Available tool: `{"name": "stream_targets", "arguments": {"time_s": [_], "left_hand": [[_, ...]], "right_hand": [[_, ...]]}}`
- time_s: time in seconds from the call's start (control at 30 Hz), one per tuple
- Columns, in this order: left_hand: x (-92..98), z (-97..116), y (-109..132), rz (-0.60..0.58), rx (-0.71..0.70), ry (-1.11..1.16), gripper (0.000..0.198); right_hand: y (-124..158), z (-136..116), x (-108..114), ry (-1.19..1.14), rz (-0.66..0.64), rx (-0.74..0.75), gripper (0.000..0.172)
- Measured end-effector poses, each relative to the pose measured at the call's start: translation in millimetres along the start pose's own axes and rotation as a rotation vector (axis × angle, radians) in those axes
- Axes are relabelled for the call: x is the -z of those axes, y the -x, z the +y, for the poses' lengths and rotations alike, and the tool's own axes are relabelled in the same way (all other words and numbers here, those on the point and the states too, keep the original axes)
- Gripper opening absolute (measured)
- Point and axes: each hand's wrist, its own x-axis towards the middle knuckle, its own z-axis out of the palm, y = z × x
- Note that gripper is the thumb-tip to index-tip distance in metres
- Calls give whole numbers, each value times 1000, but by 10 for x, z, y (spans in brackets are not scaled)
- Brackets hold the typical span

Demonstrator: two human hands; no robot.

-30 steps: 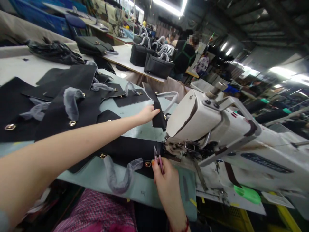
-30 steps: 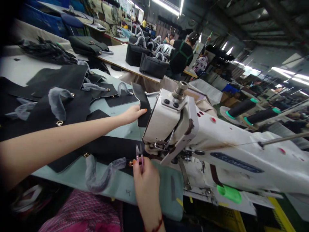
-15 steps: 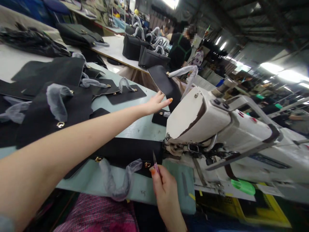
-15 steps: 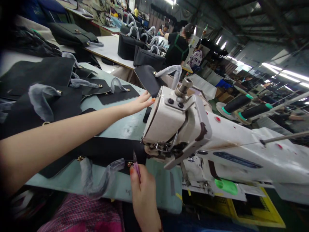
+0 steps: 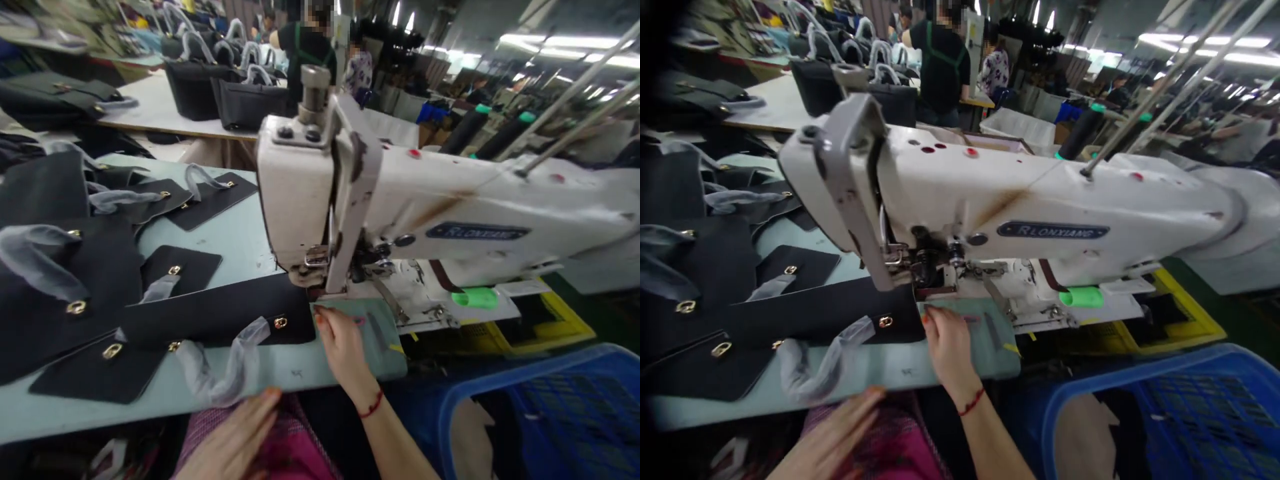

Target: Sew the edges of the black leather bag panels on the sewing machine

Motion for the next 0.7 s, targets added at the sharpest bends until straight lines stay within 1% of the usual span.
{"name": "stream_targets", "arguments": {"time_s": [0.03,0.07,0.1,0.13,0.17,0.2,0.23,0.3,0.37,0.43,0.5,0.57,0.6,0.7], "left_hand": [[-112,-121,-13,69,104,-60,90],[-174,-251,-76,170,222,-107,94],[-188,-379,-178,247,318,-126,97],[-160,-496,-304,317,388,-128,100],[-98,-597,-439,357,414,-124,101],[-13,-680,-569,369,424,-129,101],[86,-747,-684,356,406,-141,98],[290,-845,-841,273,343,-158,87],[459,-918,-903,194,271,-157,73],[569,-973,-913,146,227,-136,60],[619,-1000,-917,98,197,-95,50],[623,-992,-937,58,223,-39,44],[615,-976,-954,54,245,-12,41],[581,-922,-1004,93,298,91,33]], "right_hand": [[-58,-67,-39,-146,-37,-20,38],[-104,-118,-78,-263,-62,-42,41],[-139,-156,-116,-350,-75,-65,43],[-163,-183,-150,-410,-78,-82,46],[-176,-203,-179,-451,-73,-93,47],[-181,-218,-203,-482,-67,-102,48],[-179,-231,-220,-506,-57,-112,49],[-162,-256,-241,-541,-41,-134,49],[-140,-283,-248,-564,-42,-154,49],[-124,-308,-246,-576,-55,-179,49],[-119,-326,-238,-568,-53,-206,49],[-120,-334,-226,-556,-39,-223,49],[-122,-335,-219,-555,-34,-227,49],[-121,-335,-205,-576,-37,-243,49]]}}
